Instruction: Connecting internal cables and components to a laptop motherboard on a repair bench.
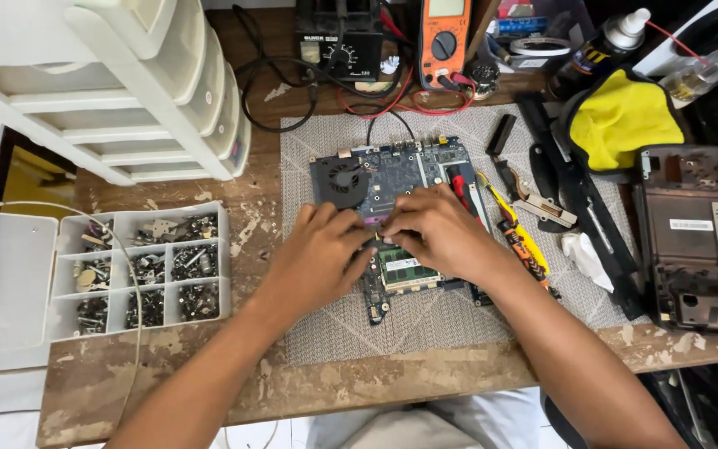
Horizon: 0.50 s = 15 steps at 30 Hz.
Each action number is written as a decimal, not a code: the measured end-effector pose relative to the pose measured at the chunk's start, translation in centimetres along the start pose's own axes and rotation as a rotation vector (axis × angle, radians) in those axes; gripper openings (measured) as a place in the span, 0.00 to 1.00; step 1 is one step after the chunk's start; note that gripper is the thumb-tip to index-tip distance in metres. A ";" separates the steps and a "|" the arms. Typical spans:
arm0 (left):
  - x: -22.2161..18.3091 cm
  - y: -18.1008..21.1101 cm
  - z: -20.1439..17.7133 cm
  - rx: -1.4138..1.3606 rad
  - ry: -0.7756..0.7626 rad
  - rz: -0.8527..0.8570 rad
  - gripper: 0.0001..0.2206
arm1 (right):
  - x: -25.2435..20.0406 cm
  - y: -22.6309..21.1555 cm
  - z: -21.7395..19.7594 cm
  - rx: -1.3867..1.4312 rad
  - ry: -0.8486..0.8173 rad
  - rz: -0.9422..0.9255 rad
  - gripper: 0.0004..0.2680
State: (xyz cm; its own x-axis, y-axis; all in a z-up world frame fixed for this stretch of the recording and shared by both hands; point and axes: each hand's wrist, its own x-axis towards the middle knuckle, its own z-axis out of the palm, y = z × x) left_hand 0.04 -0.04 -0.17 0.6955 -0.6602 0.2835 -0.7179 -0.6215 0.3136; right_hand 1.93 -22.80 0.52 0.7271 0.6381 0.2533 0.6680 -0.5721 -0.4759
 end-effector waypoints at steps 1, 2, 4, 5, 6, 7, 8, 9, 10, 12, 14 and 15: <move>0.0 0.0 0.2 -0.018 -0.010 -0.002 0.08 | 0.1 0.1 0.0 0.002 0.013 -0.014 0.03; 0.0 0.1 0.5 -0.040 -0.020 -0.003 0.08 | -0.1 0.2 0.0 0.003 0.023 -0.024 0.03; 0.1 -0.1 0.8 -0.028 -0.004 0.021 0.07 | -0.2 0.1 -0.3 -0.002 0.028 -0.052 0.03; 0.2 -0.2 0.9 -0.012 0.013 0.044 0.06 | -0.2 0.1 -0.5 -0.006 0.035 -0.083 0.03; 0.3 -0.2 1.1 -0.013 0.009 0.051 0.06 | -0.2 -0.1 -0.8 -0.006 0.040 -0.076 0.03; 0.3 -0.2 1.3 0.002 0.015 0.038 0.07 | -0.2 -0.2 -1.2 0.010 0.054 -0.071 0.03; 0.3 -0.2 1.4 0.019 0.021 0.023 0.07 | -0.2 -0.3 -1.5 0.027 0.067 -0.070 0.03; 0.2 -0.2 1.5 0.020 0.018 0.027 0.07 | -0.5 0.2 -1.7 0.028 0.071 -0.066 0.03; 0.2 -0.2 1.6 0.025 0.017 0.022 0.07 | -1.0 0.7 -1.9 0.006 0.093 -0.075 0.03; 0.2 -0.2 1.8 0.025 0.014 0.023 0.06 | -1.8 1.5 -2.8 -0.019 0.116 -0.076 0.02; 0.2 -0.2 2.1 0.013 0.077 0.023 0.06 | -2.5 2.1 -4.3 -0.073 0.226 0.022 0.02; 0.3 -0.4 2.4 0.009 0.076 0.030 0.06 | -2.9 2.4 -5.0 -0.078 0.227 0.028 0.02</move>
State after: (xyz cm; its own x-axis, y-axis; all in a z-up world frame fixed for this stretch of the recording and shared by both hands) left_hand 0.40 -1.01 -2.38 0.6740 -0.6447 0.3607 -0.7382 -0.6062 0.2958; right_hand 2.26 -28.61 2.89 0.7569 0.4938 0.4281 0.6506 -0.6316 -0.4217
